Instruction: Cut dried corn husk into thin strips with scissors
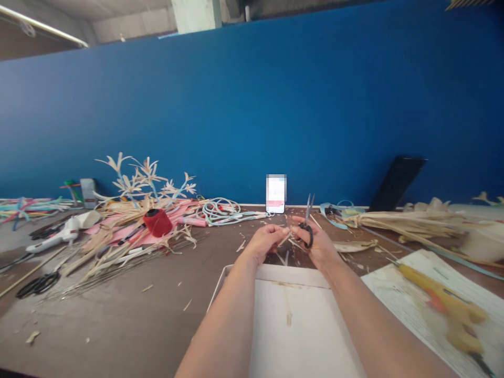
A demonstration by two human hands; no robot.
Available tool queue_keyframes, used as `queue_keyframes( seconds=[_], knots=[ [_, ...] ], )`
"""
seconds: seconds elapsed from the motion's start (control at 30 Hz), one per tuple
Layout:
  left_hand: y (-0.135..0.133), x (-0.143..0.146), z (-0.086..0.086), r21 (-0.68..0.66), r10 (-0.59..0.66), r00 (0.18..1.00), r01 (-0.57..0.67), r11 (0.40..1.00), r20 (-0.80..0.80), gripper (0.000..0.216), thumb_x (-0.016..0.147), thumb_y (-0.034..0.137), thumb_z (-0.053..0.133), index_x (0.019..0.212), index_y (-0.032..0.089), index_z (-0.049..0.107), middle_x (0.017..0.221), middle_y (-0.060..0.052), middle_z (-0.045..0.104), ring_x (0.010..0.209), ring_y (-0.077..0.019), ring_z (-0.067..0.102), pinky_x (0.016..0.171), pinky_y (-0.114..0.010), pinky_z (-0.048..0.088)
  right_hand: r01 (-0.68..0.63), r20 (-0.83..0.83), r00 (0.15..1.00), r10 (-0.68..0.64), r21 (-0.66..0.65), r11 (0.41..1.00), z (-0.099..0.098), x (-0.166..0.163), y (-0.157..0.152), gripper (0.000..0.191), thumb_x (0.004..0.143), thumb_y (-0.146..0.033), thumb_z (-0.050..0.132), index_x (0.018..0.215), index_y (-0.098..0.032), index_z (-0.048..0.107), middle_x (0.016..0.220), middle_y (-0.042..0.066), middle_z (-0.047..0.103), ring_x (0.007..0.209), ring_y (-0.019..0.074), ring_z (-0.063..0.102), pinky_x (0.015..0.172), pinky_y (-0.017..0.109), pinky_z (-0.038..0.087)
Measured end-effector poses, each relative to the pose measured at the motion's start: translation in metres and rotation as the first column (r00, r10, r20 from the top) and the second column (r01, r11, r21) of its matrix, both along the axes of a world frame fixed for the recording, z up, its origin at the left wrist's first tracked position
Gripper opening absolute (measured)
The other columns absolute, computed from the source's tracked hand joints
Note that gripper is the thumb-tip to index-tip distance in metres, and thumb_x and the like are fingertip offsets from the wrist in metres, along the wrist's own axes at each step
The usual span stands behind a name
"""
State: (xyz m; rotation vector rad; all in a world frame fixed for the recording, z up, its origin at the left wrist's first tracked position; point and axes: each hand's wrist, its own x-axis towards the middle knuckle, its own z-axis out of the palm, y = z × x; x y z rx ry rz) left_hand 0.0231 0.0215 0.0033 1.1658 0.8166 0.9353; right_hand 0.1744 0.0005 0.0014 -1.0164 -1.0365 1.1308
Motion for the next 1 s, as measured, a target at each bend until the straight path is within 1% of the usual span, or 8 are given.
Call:
queue_keyframes(
  seconds=[0.13, 0.27, 0.37, 0.47, 0.6, 0.7, 0.87, 1.0],
  knots=[
    [0.002, 0.001, -0.003, 0.09, 0.041, 0.995, -0.033, 0.995, -0.093, 0.033, 0.056, 0.04, 0.072, 0.071, 0.013, 0.06, 0.062, 0.001, 0.053, 0.048, -0.0045, 0.041, 0.043, -0.018, 0.032, 0.037, 0.037, 0.999, -0.037, 0.003, 0.999, 0.001, -0.002, -0.002, 0.049, 0.059, -0.034, 0.073, 0.104, -0.02, 0.059, 0.069, -0.003, 0.056, 0.051, 0.0077, 0.049, 0.044, 0.019, 0.036],
    [0.003, 0.001, -0.006, 0.108, 0.022, 0.993, -0.009, 0.994, -0.113, 0.03, 0.057, 0.037, 0.071, 0.071, 0.012, 0.062, 0.064, -0.001, 0.057, 0.048, -0.0055, 0.043, 0.046, -0.019, 0.034, 0.084, 0.048, 0.995, -0.085, 0.019, 0.996, 0.002, -0.005, -0.003, 0.053, 0.057, -0.038, 0.074, 0.104, -0.018, 0.059, 0.07, 0.0, 0.058, 0.058, 0.0122, 0.055, 0.051, 0.024, 0.043],
    [0.003, 0.001, -0.006, 0.102, -0.008, 0.995, 0.018, 0.995, -0.104, 0.029, 0.057, 0.036, 0.071, 0.071, 0.012, 0.062, 0.065, -0.002, 0.059, 0.049, -0.0058, 0.044, 0.047, -0.019, 0.034, 0.18, 0.051, 0.982, -0.181, 0.007, 0.984, 0.003, -0.004, -0.002, 0.053, 0.058, -0.042, 0.073, 0.104, -0.018, 0.06, 0.065, 0.0, 0.058, 0.056, 0.0122, 0.053, 0.046, 0.022, 0.041],
    [0.004, 0.002, -0.006, 0.107, 0.034, 0.994, -0.023, 0.994, -0.102, 0.027, 0.058, 0.034, 0.071, 0.071, 0.012, 0.063, 0.063, -0.001, 0.058, 0.047, -0.0051, 0.043, 0.046, -0.019, 0.034, 0.221, 0.02, 0.975, -0.221, -0.007, 0.975, 0.002, -0.001, -0.001, 0.05, 0.061, -0.043, 0.071, 0.104, -0.02, 0.059, 0.071, 0.002, 0.062, 0.059, 0.0126, 0.054, 0.04, 0.018, 0.034],
    [0.008, 0.001, -0.006, 0.095, 0.172, 0.985, -0.169, 0.981, -0.022, 0.026, 0.059, 0.034, 0.07, 0.073, 0.013, 0.064, 0.062, 0.0, 0.057, 0.047, -0.0049, 0.042, 0.045, -0.019, 0.034, 0.067, 0.109, 0.993, -0.053, -0.122, 0.99, 0.0, 0.0, -0.002, 0.047, 0.065, -0.049, 0.066, 0.101, -0.019, 0.061, 0.074, 0.006, 0.065, 0.056, 0.0128, 0.054, 0.034, 0.017, 0.023],
    [0.011, 0.0, -0.006, 0.068, 0.252, 0.966, -0.255, 0.964, 0.058, 0.028, 0.059, 0.035, 0.069, 0.076, 0.013, 0.064, 0.065, -0.001, 0.058, 0.048, -0.0053, 0.043, 0.044, -0.018, 0.033, -0.066, 0.227, 0.968, 0.111, -0.195, 0.979, 0.002, -0.004, -0.007, 0.043, 0.067, -0.053, 0.061, 0.091, -0.017, 0.064, 0.066, 0.005, 0.064, 0.05, 0.0106, 0.051, 0.035, 0.018, 0.024],
    [0.014, 0.0, -0.009, 0.062, 0.266, 0.955, -0.275, 0.959, 0.128, 0.032, 0.06, 0.034, 0.068, 0.085, 0.013, 0.066, 0.066, -0.002, 0.059, 0.05, -0.0057, 0.044, 0.043, -0.017, 0.033, -0.154, 0.368, 0.904, 0.215, -0.19, 0.97, 0.005, -0.009, -0.013, 0.04, 0.069, -0.054, 0.059, 0.072, -0.015, 0.064, 0.059, 0.004, 0.063, 0.046, 0.008, 0.048, 0.037, 0.018, 0.027],
    [0.014, 0.0, -0.009, 0.071, 0.236, 0.963, -0.246, 0.967, 0.129, 0.035, 0.061, 0.033, 0.068, 0.091, 0.014, 0.067, 0.07, -0.002, 0.061, 0.05, -0.0053, 0.044, 0.044, -0.017, 0.032, -0.173, 0.399, 0.887, 0.233, -0.18, 0.968, 0.003, -0.008, -0.012, 0.036, 0.069, -0.051, 0.06, 0.072, -0.016, 0.064, 0.059, 0.003, 0.063, 0.047, 0.0084, 0.051, 0.039, 0.018, 0.03]
  ],
)
